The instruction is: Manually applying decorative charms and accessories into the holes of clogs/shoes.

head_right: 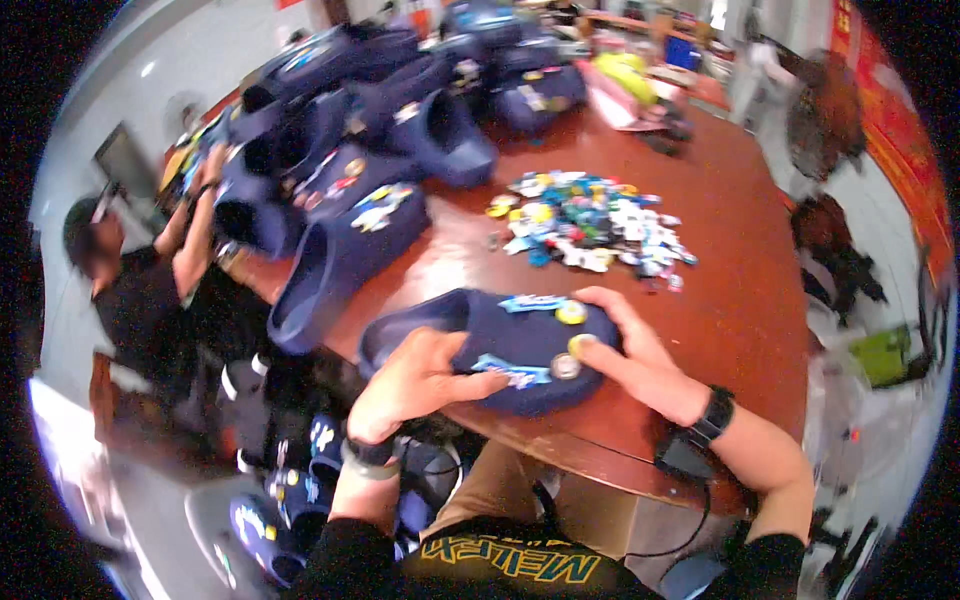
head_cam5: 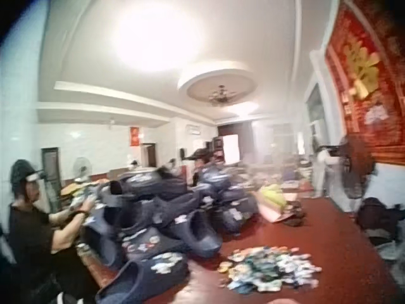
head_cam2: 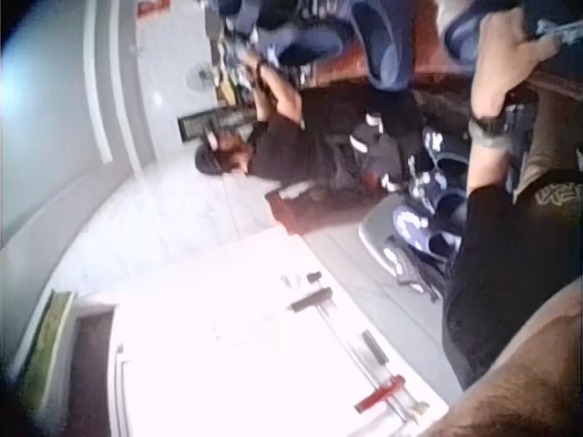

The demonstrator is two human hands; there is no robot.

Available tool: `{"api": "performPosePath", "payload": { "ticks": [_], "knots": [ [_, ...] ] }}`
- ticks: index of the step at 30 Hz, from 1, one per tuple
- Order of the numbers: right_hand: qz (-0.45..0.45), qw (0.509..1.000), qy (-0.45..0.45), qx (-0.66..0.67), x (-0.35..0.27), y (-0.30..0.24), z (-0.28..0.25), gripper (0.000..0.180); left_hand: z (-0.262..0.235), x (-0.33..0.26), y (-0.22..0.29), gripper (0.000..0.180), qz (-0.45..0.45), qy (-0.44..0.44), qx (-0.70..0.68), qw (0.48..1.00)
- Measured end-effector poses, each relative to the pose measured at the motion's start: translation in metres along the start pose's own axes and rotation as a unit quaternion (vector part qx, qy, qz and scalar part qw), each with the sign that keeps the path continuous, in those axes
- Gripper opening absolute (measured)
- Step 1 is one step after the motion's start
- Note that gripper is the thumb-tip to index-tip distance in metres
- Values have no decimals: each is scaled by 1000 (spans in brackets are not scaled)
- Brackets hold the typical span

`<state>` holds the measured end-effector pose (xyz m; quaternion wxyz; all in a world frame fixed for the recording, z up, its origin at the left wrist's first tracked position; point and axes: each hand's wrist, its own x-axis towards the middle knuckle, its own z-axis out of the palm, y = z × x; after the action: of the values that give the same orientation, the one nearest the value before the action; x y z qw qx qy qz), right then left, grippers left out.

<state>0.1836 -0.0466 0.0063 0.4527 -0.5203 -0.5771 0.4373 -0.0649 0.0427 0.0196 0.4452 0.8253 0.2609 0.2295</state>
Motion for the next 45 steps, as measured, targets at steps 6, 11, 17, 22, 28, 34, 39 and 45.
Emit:
{"api": "performPosePath", "payload": {
  "ticks": [6,11,17,22,28,34,39,45],
  "knots": [
    [-23,994,103,-5,-6,32,-25,54,17,23,-16,34,148,35,54,987],
    [-15,997,66,48,9,37,-20,56,15,8,-20,38,113,99,12,989],
    [-33,998,-29,45,-5,1,-14,68,42,-6,-2,38,125,143,97,977],
    [-97,985,4,-143,-9,-14,-3,64,41,-22,3,37,189,136,221,947],
    [-154,981,-8,-116,-2,4,-16,56,42,-30,21,27,-17,108,100,989],
    [-206,948,24,-241,1,11,-49,45,42,-8,31,25,-87,59,-141,984],
    [-243,950,-11,-196,17,12,-54,20,31,4,41,21,-129,51,-182,973],
    [-281,929,11,-243,25,6,-24,14,12,-4,18,40,-98,7,43,994]
  ]
}}
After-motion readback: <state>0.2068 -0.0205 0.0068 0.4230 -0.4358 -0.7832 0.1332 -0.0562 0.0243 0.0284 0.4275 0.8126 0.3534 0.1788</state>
